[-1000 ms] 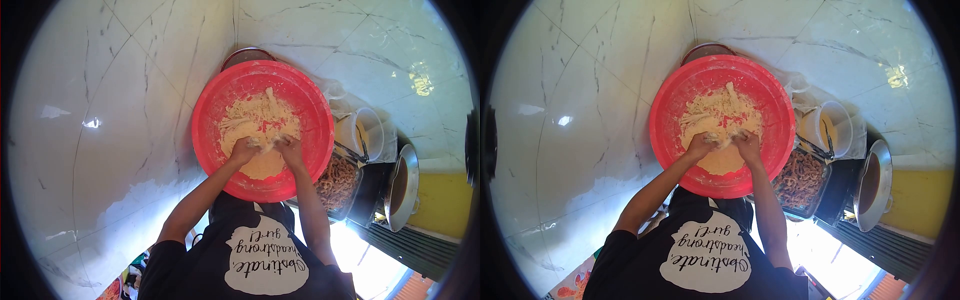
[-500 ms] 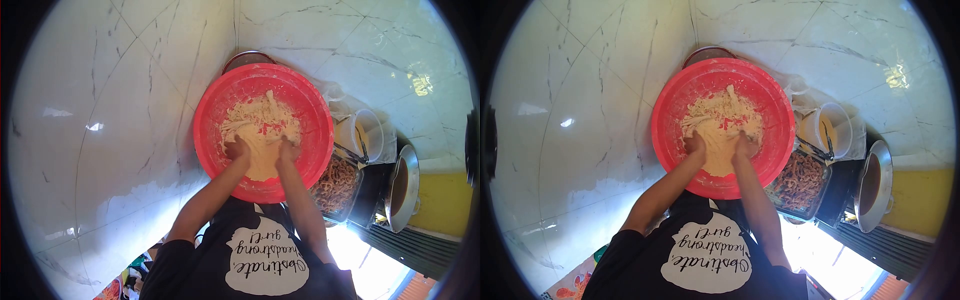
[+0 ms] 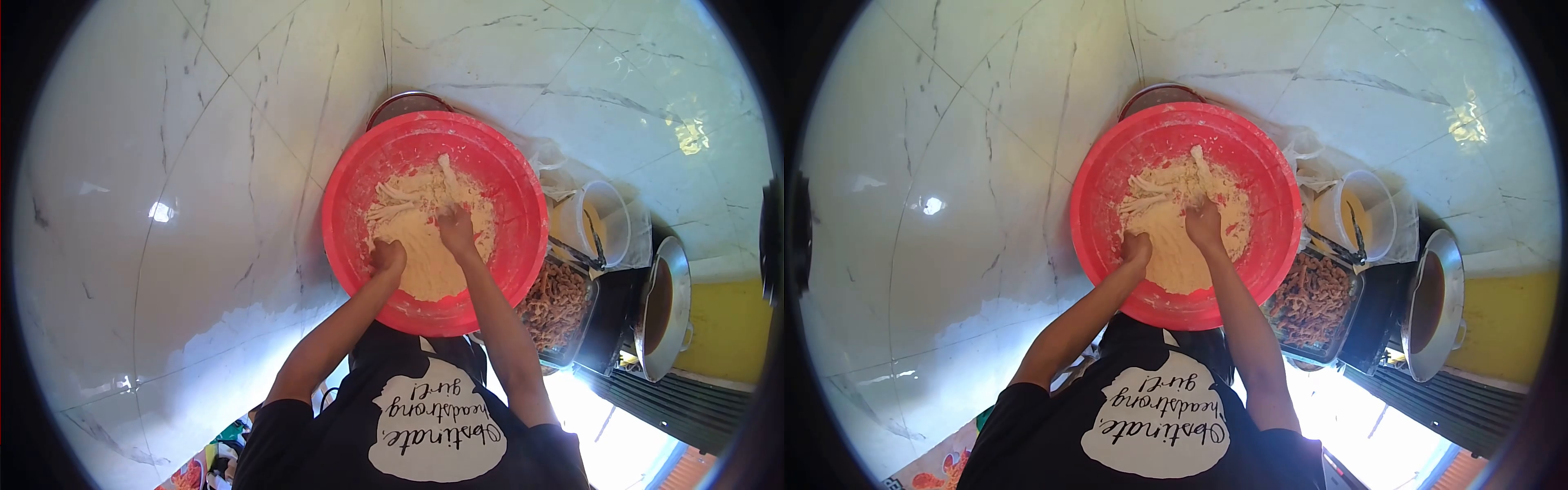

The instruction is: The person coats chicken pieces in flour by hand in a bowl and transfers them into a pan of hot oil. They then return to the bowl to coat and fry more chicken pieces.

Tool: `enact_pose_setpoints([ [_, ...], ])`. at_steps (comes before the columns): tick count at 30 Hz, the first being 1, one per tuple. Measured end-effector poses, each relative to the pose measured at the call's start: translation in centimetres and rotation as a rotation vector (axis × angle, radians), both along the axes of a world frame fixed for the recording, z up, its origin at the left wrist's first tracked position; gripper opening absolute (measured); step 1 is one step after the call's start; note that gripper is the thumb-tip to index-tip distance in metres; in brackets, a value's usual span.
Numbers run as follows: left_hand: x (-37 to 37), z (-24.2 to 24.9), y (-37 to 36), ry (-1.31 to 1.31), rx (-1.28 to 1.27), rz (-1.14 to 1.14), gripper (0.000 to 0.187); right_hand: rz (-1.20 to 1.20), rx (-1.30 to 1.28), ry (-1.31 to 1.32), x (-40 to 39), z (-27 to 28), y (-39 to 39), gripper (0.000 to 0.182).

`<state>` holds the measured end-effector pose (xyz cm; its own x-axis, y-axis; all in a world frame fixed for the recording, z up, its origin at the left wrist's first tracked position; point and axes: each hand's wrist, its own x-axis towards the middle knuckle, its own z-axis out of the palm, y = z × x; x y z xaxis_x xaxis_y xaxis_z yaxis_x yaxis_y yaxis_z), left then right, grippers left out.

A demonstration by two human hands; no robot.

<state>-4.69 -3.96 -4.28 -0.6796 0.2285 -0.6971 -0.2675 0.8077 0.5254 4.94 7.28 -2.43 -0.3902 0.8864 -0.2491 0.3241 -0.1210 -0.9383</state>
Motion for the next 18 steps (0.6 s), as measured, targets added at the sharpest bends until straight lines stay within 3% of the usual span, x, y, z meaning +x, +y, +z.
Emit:
enact_pose_setpoints([
  [1, -0.3, -0.1, 0.0, -0.001, 0.003, 0.0, 0.049, 0.202, 0.488, -0.288, 1.2, -0.3, -0.2, 0.037],
  [2, -0.5, -0.1, -0.2, 0.044, 0.017, -0.13, 0.045, 0.203, 0.489, -0.29, 2.4, -0.7, -0.6, 0.037],
  [4, -0.4, 0.7, -0.3, 0.085, 0.025, -0.268, 0.042, 0.627, 0.777, -0.908, 4.7, -0.6, -1.9, 0.043],
  [6, -0.5, 2.7, -0.1, 0.103, 0.005, -0.535, 0.038, 0.697, 0.705, -0.957, 5.7, 0.1, -3.0, 0.039],
  [9, -0.8, 3.3, -0.2, 0.116, -0.013, -0.712, 0.037, 0.782, 0.538, -1.046, 5.5, 2.0, -3.2, 0.032],
  [11, -0.8, 3.0, -0.4, 0.142, 0.02, -0.72, 0.036, 0.786, 0.436, -1.087, 5.5, 2.1, -2.8, 0.029],
  [13, -0.8, 2.5, -0.6, 0.174, 0.05, -0.727, 0.035, 0.628, 0.667, -1.099, 5.8, 0.9, -2.3, 0.018],
  [14, -0.7, 2.1, -0.7, 0.141, 0.055, -0.734, 0.036, 0.625, 0.662, -1.099, 6.0, 0.2, -2.2, 0.018],
  [18, 0.1, 1.8, -0.9, 0.227, 0.062, -0.841, 0.035, 0.793, 0.548, -0.968, 6.0, 0.5, -2.5, 0.014],
])
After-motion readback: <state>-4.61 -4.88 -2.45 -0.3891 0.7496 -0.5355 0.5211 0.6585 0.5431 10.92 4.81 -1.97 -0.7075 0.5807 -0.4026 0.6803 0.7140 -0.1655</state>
